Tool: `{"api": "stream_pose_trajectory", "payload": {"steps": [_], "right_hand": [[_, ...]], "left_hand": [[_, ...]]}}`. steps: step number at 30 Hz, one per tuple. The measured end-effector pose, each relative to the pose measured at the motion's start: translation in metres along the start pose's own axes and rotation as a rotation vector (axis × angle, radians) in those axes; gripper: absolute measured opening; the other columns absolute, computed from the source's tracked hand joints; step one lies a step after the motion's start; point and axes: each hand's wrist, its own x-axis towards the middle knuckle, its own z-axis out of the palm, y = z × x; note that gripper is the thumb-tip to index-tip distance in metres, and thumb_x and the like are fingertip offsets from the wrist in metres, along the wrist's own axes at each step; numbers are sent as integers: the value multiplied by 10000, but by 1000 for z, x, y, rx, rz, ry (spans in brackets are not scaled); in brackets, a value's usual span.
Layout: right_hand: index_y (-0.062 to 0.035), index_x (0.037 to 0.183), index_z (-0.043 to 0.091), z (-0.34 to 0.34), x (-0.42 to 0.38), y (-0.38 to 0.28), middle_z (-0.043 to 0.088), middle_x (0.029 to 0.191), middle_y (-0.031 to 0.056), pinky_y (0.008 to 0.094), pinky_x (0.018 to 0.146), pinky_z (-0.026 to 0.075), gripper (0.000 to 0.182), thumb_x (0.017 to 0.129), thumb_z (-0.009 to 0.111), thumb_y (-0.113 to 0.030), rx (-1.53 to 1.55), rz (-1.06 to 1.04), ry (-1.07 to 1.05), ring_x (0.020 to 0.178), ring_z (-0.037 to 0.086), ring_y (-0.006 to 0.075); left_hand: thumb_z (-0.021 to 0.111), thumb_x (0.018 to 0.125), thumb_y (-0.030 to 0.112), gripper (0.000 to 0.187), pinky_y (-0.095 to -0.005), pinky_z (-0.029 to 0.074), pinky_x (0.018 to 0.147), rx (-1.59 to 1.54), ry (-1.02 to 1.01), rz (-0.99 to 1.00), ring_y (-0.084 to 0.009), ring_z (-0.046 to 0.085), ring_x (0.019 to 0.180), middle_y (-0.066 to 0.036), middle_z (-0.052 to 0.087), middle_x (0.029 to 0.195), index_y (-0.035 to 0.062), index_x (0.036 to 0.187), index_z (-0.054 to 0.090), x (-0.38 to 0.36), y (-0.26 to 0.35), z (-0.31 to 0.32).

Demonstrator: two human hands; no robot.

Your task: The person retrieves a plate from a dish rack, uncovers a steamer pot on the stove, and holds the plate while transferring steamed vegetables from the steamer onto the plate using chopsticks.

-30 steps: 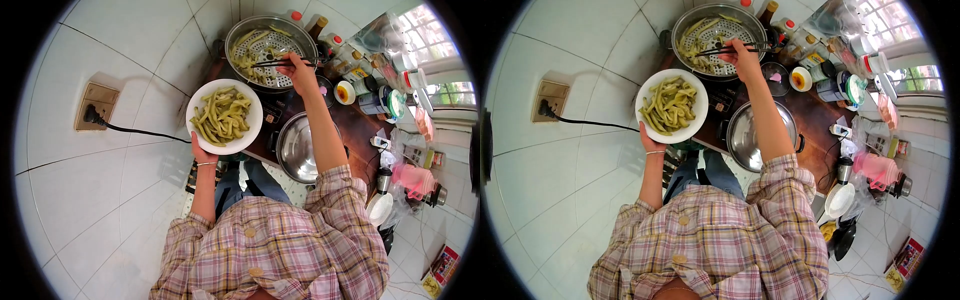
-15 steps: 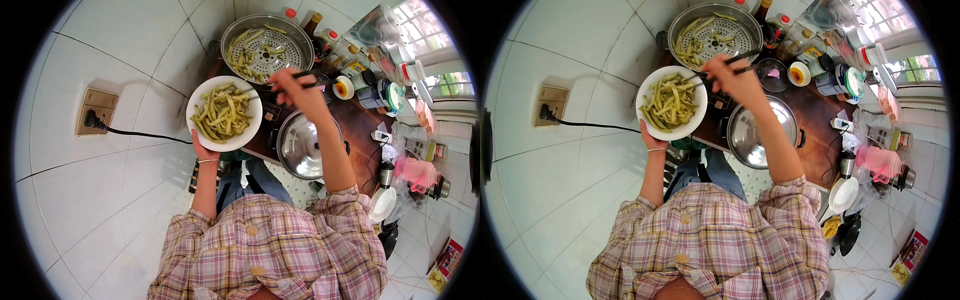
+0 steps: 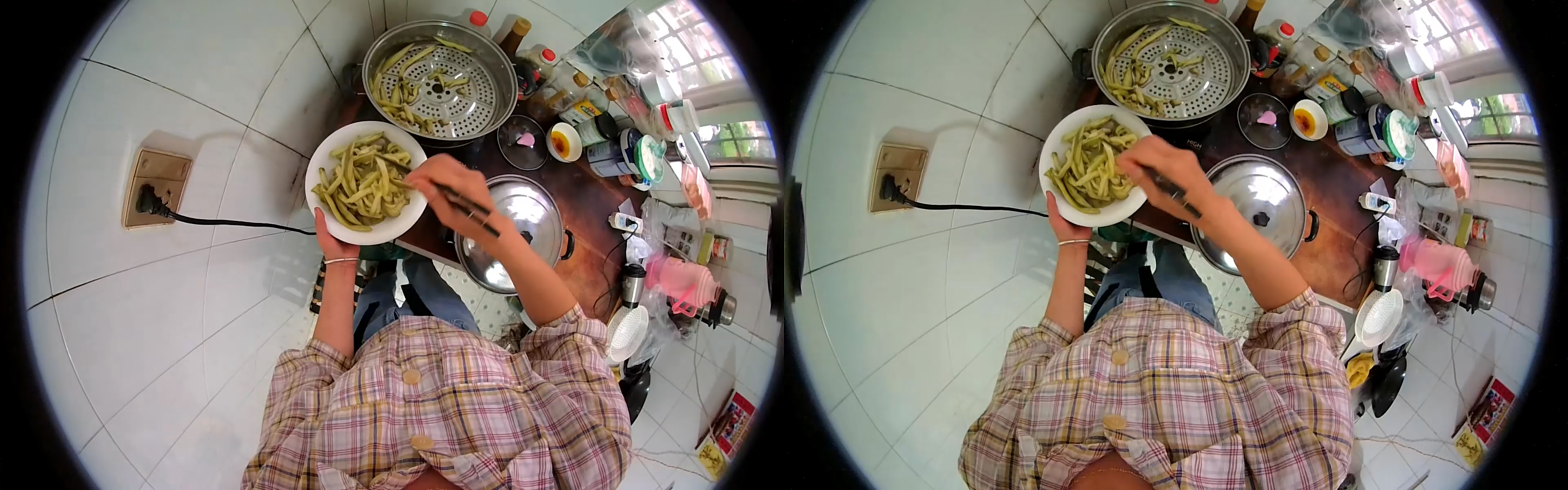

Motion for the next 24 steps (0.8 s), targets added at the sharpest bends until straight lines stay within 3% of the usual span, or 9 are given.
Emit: {"api": "stream_pose_trajectory", "payload": {"steps": [3,7,10,13,15,16,17,21,24], "right_hand": [[27,851,620,-17,7,7,627,846,87,213,558,467,74,862,560,-14,109,388,239,658,577,104],[54,793,621,-58,28,71,645,822,59,179,526,426,202,894,540,-101,111,394,550,583,550,73],[39,822,622,-81,34,145,630,842,99,230,563,453,150,865,583,-99,-279,106,574,599,585,138],[11,854,618,-71,45,156,608,834,136,286,577,469,83,829,603,-67,-465,116,423,646,611,221],[-17,894,573,-48,48,146,564,820,175,376,641,460,98,796,578,-8,-425,-11,255,742,575,348],[-13,876,565,-32,48,137,561,834,182,386,661,451,92,788,576,10,-314,111,161,771,553,371],[-12,926,600,-19,50,145,593,826,132,273,589,458,108,818,605,-4,-400,-82,133,679,590,231],[-3,902,600,-13,58,120,580,818,113,316,570,439,78,836,595,-43,-68,6,204,639,555,232],[2,888,590,-42,67,141,581,826,125,316,549,438,63,837,589,-34,-380,83,289,611,555,242]], "left_hand": [[427,917,428,576,-476,364,1008,-1,2,-1,-314,409,1225,-139,399,1349,88,1367,307,0,0,-1],[444,907,436,604,-450,352,1020,20,16,-5,-298,402,1230,-132,390,1356,73,1368,297,-1,1,0],[452,907,432,600,-446,353,1019,9,30,-7,-295,407,1226,-128,399,1349,71,1363,304,0,0,-2],[423,919,414,571,-466,344,1028,26,47,23,-308,398,1236,-133,393,1359,81,1369,306,1,0,-3],[423,918,415,574,-465,342,1030,17,41,21,-308,397,1238,-133,391,1360,81,1370,304,0,-1,-4],[424,918,416,576,-464,341,1031,10,38,18,-307,395,1240,-133,390,1362,81,1371,303,0,-2,-4],[422,917,420,580,-464,340,1032,-3,27,12,-308,395,1240,-135,386,1364,82,1372,300,0,-2,-4],[454,905,422,601,-451,341,1029,-18,36,-8,-289,399,1236,-123,387,1364,81,1373,295,-1,2,-1],[439,915,420,586,-471,355,1020,-24,57,-3,-313,407,1228,-140,390,1359,74,1368,304,-3,5,6]]}}
